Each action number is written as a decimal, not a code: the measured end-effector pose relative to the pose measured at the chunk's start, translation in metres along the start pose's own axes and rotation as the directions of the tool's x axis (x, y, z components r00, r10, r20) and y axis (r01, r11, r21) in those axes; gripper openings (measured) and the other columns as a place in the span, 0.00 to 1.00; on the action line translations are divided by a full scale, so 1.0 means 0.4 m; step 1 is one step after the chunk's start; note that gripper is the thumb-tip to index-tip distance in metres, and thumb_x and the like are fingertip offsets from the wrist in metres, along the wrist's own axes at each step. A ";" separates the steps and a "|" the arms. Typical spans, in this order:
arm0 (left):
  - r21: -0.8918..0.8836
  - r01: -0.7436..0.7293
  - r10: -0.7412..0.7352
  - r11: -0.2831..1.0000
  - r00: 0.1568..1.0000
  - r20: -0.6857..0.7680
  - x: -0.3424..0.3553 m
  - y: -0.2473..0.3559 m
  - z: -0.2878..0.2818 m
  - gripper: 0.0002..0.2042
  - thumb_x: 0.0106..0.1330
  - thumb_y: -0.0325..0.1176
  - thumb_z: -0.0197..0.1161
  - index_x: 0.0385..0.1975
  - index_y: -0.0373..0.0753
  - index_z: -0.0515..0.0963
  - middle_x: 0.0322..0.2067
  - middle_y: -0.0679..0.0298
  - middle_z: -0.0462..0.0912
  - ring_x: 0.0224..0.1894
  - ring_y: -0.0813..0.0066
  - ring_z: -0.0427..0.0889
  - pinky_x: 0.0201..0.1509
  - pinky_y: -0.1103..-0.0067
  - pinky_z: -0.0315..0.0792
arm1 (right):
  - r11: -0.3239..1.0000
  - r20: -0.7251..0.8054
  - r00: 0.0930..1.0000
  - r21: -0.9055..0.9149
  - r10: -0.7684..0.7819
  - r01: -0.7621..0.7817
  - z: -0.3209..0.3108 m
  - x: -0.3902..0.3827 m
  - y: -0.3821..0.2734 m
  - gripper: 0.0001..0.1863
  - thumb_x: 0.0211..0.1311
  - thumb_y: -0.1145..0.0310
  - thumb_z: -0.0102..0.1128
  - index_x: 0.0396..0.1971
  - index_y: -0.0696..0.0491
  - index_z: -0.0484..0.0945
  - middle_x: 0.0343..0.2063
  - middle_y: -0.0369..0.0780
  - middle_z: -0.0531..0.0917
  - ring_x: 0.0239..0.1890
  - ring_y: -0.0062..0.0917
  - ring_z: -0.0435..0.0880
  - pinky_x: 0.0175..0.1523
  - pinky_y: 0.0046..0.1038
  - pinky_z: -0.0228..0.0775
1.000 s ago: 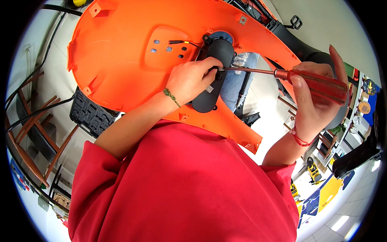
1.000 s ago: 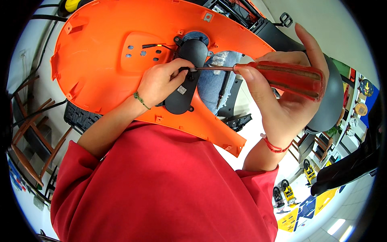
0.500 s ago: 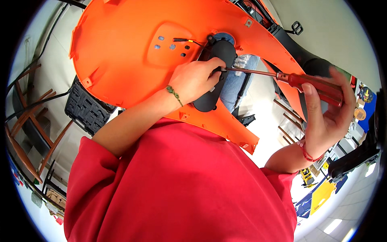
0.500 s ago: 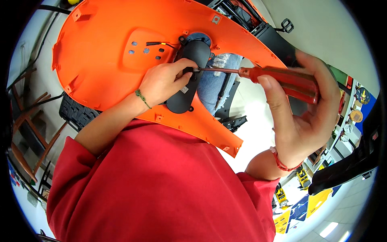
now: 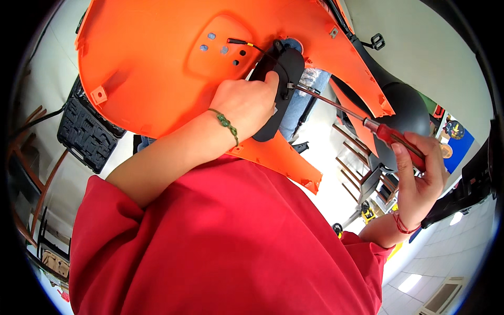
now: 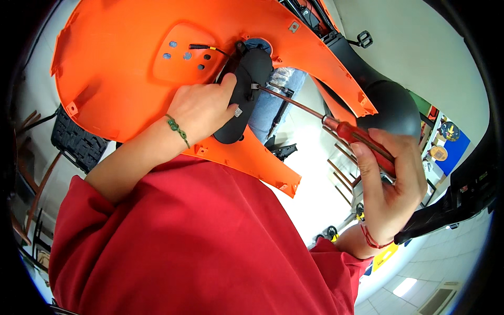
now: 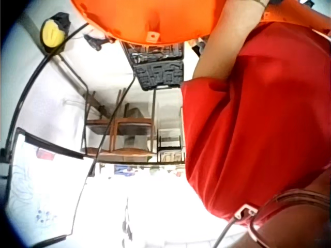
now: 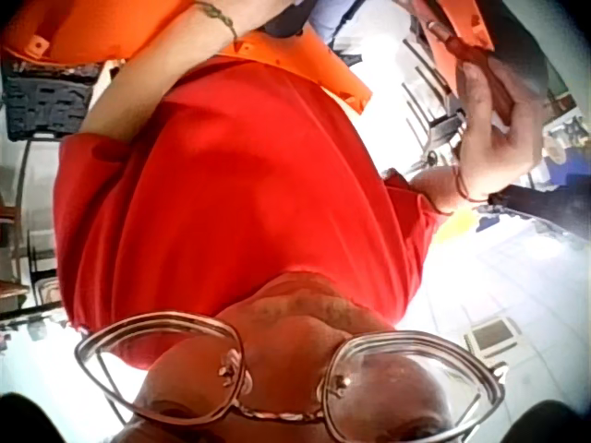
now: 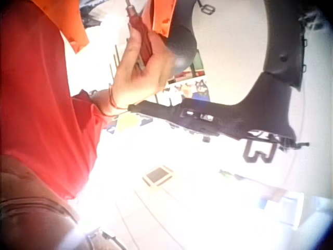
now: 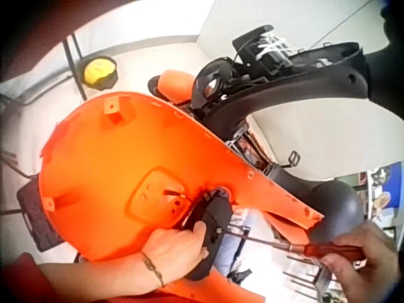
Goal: The person disassembles a black component from an orange fairing panel by removing screws with a hand tool, then aligns the component back onto the panel and secures it using a screwdriver.
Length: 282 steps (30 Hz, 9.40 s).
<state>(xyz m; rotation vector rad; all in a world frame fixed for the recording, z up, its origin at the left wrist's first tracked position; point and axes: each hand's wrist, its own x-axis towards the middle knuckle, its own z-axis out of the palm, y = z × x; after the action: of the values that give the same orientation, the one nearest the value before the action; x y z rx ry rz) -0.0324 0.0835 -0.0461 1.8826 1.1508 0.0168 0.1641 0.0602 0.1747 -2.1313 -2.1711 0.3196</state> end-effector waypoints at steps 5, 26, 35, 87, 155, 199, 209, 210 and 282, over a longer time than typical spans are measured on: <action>0.041 -0.144 0.147 0.989 0.986 -0.078 -0.012 -0.018 0.017 0.10 0.60 0.33 0.60 0.35 0.35 0.70 0.16 0.59 0.80 0.22 0.63 0.83 0.22 0.69 0.72 | 0.971 0.018 0.977 -0.113 0.214 -0.211 0.001 -0.016 -0.037 0.08 0.57 0.73 0.70 0.33 0.59 0.79 0.24 0.38 0.81 0.25 0.17 0.79 0.32 0.16 0.68; 0.028 -0.154 0.155 0.988 0.987 -0.032 -0.012 -0.058 0.057 0.14 0.61 0.39 0.64 0.40 0.39 0.71 0.20 0.62 0.81 0.27 0.67 0.84 0.24 0.74 0.74 | 0.950 0.335 0.938 -0.254 -0.089 0.182 -0.019 -0.044 -0.085 0.20 0.47 0.82 0.71 0.43 0.57 0.77 0.42 0.44 0.80 0.37 0.32 0.82 0.35 0.26 0.76; 0.045 -0.242 0.245 0.969 0.967 -0.067 -0.031 -0.059 0.079 0.11 0.59 0.37 0.64 0.37 0.39 0.74 0.19 0.64 0.81 0.28 0.69 0.85 0.25 0.75 0.75 | 0.919 0.388 0.848 -0.299 0.362 -0.256 -0.021 -0.035 -0.093 0.15 0.52 0.70 0.73 0.39 0.57 0.78 0.31 0.44 0.83 0.25 0.31 0.83 0.29 0.27 0.73; -0.093 -0.260 0.249 0.961 0.962 -0.113 -0.028 -0.094 0.087 0.09 0.60 0.37 0.64 0.30 0.41 0.74 0.22 0.64 0.81 0.28 0.68 0.84 0.26 0.73 0.75 | 0.818 0.444 0.850 -0.352 -0.282 0.455 -0.050 0.006 -0.151 0.18 0.51 0.62 0.72 0.39 0.54 0.80 0.35 0.39 0.82 0.30 0.27 0.83 0.32 0.27 0.74; -0.153 -0.135 0.142 0.979 0.989 0.036 -0.014 -0.052 0.027 0.12 0.61 0.39 0.64 0.24 0.42 0.70 0.14 0.64 0.73 0.19 0.64 0.76 0.23 0.69 0.65 | 0.896 -0.223 0.970 0.406 -0.094 0.180 0.110 -0.100 -0.014 0.27 0.36 0.57 0.82 0.34 0.55 0.77 0.37 0.45 0.80 0.36 0.32 0.80 0.39 0.29 0.72; -0.032 0.203 -0.198 0.979 0.973 0.121 -0.005 -0.037 -0.029 0.28 0.69 0.59 0.49 0.44 0.35 0.80 0.20 0.55 0.78 0.26 0.59 0.81 0.30 0.69 0.70 | 0.258 0.730 0.683 0.654 0.031 -0.711 0.526 -0.016 0.162 0.29 0.52 0.59 0.74 0.50 0.59 0.76 0.31 0.34 0.78 0.36 0.16 0.76 0.42 0.21 0.69; -0.699 0.240 -0.103 0.674 0.967 0.232 -0.002 -0.088 0.020 0.24 0.66 0.47 0.62 0.38 0.25 0.75 0.16 0.70 0.70 0.18 0.88 0.65 0.20 0.82 0.59 | 0.147 0.654 0.754 0.741 0.059 -0.655 0.563 -0.046 0.165 0.35 0.50 0.64 0.75 0.57 0.60 0.71 0.32 0.35 0.78 0.36 0.18 0.77 0.42 0.21 0.71; -0.634 0.229 -0.091 0.739 0.966 0.243 -0.005 -0.092 0.020 0.25 0.66 0.47 0.63 0.42 0.23 0.74 0.15 0.70 0.69 0.18 0.88 0.65 0.20 0.81 0.59 | 0.139 0.658 0.750 0.739 0.062 -0.659 0.561 -0.045 0.168 0.36 0.50 0.64 0.75 0.58 0.60 0.71 0.32 0.35 0.78 0.37 0.17 0.77 0.42 0.20 0.70; 0.172 -0.044 0.021 0.984 0.990 0.136 -0.070 -0.086 -0.038 0.09 0.62 0.39 0.61 0.40 0.48 0.79 0.20 0.61 0.77 0.26 0.62 0.79 0.29 0.68 0.69 | 0.325 0.700 0.708 0.651 0.092 -0.686 0.651 -0.143 0.190 0.14 0.59 0.71 0.65 0.42 0.61 0.79 0.24 0.38 0.81 0.22 0.18 0.79 0.31 0.22 0.72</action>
<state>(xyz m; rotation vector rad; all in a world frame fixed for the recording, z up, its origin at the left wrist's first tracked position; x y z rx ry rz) -0.0790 0.0792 -0.0494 2.0238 1.0580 -0.1957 0.1869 -0.0195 -0.0898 -1.8797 -0.9123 1.8743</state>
